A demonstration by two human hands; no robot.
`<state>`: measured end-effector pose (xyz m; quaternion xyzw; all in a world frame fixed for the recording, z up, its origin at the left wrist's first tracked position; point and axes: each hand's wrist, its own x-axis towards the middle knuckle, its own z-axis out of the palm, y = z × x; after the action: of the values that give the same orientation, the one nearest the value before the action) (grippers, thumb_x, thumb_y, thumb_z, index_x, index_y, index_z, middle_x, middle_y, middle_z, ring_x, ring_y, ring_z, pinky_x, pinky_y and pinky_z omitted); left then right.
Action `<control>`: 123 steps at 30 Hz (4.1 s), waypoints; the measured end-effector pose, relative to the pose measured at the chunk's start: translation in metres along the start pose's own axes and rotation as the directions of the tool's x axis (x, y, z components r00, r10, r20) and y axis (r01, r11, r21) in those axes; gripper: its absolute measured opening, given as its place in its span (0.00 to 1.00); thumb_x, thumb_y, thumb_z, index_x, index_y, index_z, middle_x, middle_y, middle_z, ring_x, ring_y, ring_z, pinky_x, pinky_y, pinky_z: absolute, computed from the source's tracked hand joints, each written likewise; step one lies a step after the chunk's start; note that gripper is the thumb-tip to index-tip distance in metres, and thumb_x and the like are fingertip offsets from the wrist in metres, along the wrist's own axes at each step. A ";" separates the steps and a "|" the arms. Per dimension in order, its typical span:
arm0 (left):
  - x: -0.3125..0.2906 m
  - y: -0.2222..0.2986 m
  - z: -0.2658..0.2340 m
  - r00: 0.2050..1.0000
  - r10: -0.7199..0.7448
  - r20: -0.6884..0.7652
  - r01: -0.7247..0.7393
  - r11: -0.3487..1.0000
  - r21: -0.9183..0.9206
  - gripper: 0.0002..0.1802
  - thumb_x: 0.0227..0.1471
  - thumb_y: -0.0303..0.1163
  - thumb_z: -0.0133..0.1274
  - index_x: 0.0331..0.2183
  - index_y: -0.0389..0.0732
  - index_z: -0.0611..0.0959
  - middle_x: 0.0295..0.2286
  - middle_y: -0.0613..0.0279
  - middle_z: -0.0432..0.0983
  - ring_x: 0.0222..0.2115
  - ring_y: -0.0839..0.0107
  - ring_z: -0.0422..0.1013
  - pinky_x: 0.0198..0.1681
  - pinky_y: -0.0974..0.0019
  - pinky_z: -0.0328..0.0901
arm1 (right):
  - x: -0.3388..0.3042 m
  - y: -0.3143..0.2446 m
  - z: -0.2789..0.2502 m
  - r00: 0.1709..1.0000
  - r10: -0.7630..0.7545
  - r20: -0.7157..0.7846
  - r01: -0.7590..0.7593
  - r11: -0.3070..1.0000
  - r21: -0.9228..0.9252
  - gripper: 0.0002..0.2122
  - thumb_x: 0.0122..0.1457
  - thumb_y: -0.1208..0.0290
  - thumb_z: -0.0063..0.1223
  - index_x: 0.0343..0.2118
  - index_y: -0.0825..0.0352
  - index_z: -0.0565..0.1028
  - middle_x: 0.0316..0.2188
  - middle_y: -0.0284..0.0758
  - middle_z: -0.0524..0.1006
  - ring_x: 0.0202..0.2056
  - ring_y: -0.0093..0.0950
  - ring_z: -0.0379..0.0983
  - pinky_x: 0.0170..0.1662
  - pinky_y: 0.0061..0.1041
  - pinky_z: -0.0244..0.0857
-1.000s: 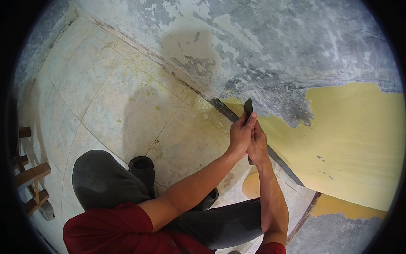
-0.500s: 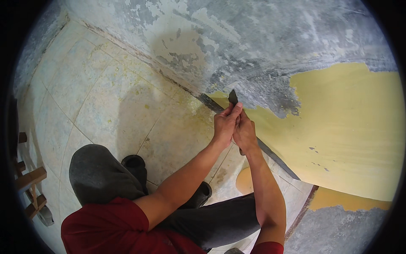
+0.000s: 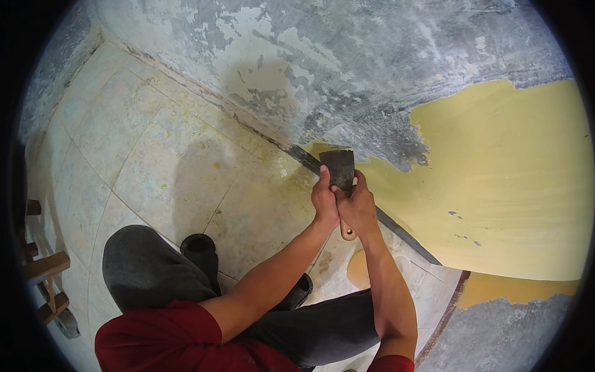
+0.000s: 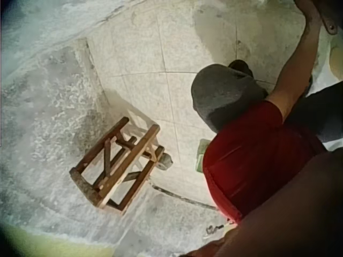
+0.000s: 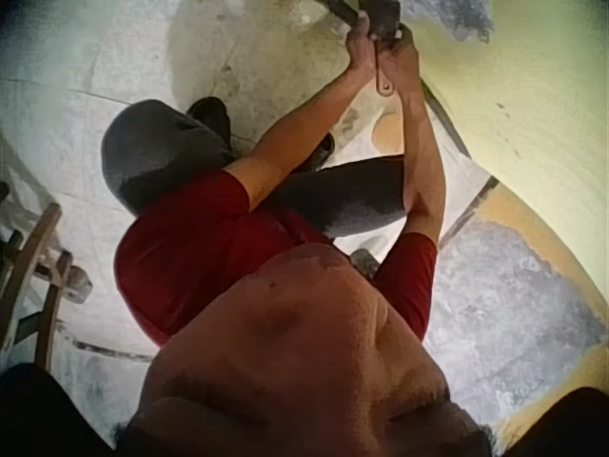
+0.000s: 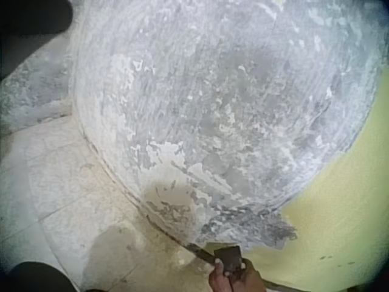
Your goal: The person scrapes old paint or wallpaper off a wall using a scraper and a utility knife.
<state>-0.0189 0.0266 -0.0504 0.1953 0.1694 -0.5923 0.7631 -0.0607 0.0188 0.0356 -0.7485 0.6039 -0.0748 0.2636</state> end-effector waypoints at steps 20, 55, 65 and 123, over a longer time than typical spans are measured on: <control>0.033 0.010 -0.007 0.965 0.257 0.046 -0.256 0.899 0.354 0.15 0.53 0.39 0.61 0.40 0.43 0.81 0.33 0.73 0.78 0.33 0.81 0.71 0.41 0.72 0.64 | -0.018 0.024 -0.045 0.927 0.141 0.347 -0.166 0.985 0.045 0.14 0.64 0.66 0.47 0.47 0.70 0.65 0.18 0.37 0.71 0.19 0.29 0.71 0.24 0.32 0.66; 0.026 0.029 0.014 0.993 0.012 0.118 -0.061 0.906 0.420 0.14 0.56 0.39 0.59 0.32 0.36 0.84 0.27 0.72 0.75 0.26 0.86 0.66 0.29 0.77 0.63 | 0.039 0.001 0.019 0.982 -0.178 0.067 0.186 0.818 -0.544 0.13 0.61 0.67 0.43 0.42 0.73 0.62 0.26 0.56 0.77 0.29 0.53 0.77 0.32 0.47 0.73; 0.031 0.029 0.007 0.993 -0.045 0.113 0.007 0.949 0.315 0.13 0.55 0.40 0.60 0.32 0.39 0.84 0.27 0.72 0.75 0.27 0.85 0.67 0.30 0.77 0.63 | 0.039 -0.009 0.024 0.993 -0.097 0.068 0.119 0.834 -0.539 0.12 0.63 0.66 0.40 0.40 0.72 0.62 0.26 0.54 0.77 0.29 0.52 0.77 0.32 0.46 0.73; 0.023 0.027 0.025 0.979 0.136 0.150 -0.199 0.789 0.581 0.19 0.53 0.37 0.62 0.39 0.29 0.82 0.24 0.71 0.74 0.25 0.87 0.63 0.28 0.79 0.62 | 0.049 0.025 0.028 0.971 -0.230 -0.062 0.220 0.965 -0.139 0.20 0.59 0.65 0.49 0.48 0.74 0.61 0.26 0.56 0.77 0.29 0.56 0.75 0.30 0.48 0.67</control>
<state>0.0135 0.0007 -0.0375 0.4081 -0.0804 -0.5544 0.7209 -0.0578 -0.0220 -0.0099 -0.8245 0.5282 -0.0934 0.1800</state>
